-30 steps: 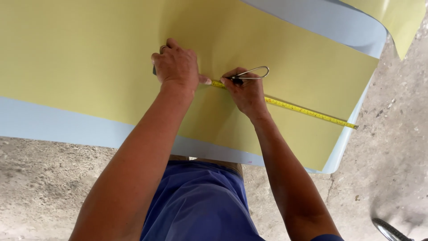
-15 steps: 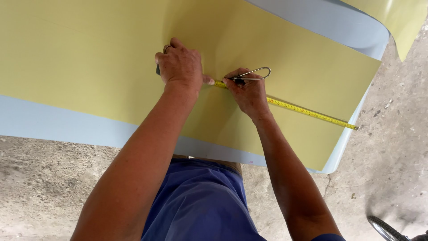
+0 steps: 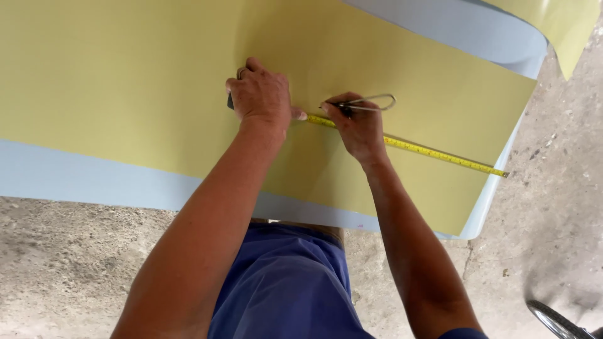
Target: Measure and mark a sheet of yellow material using a tape measure and a metal scribe.
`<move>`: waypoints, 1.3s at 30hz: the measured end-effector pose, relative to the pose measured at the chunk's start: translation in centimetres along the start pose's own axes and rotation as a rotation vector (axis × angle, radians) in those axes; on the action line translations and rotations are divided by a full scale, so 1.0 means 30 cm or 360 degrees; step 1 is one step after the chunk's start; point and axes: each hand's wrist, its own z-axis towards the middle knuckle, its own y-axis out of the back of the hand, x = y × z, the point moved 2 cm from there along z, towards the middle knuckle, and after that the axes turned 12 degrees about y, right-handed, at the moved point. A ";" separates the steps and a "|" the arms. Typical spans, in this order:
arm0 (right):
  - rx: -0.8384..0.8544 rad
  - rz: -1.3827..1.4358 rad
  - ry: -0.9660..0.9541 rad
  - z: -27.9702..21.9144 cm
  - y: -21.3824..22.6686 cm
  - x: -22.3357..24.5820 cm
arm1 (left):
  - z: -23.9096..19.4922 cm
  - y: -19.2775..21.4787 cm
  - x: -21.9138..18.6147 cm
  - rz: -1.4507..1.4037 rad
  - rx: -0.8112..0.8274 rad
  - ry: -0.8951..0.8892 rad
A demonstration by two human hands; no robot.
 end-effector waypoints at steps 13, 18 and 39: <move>-0.0023 -0.1093 0.0671 -0.273 -0.080 0.019 | 0.009 0.008 -0.017 0.0005 0.0027 0.0042; 0.0028 -0.1262 0.0667 -0.275 -0.100 0.009 | 0.024 -0.003 0.016 -0.0073 -0.0017 -0.0008; -0.0066 -0.1276 0.0615 -0.243 -0.143 0.056 | 0.399 0.164 0.864 0.0195 -0.0029 0.0019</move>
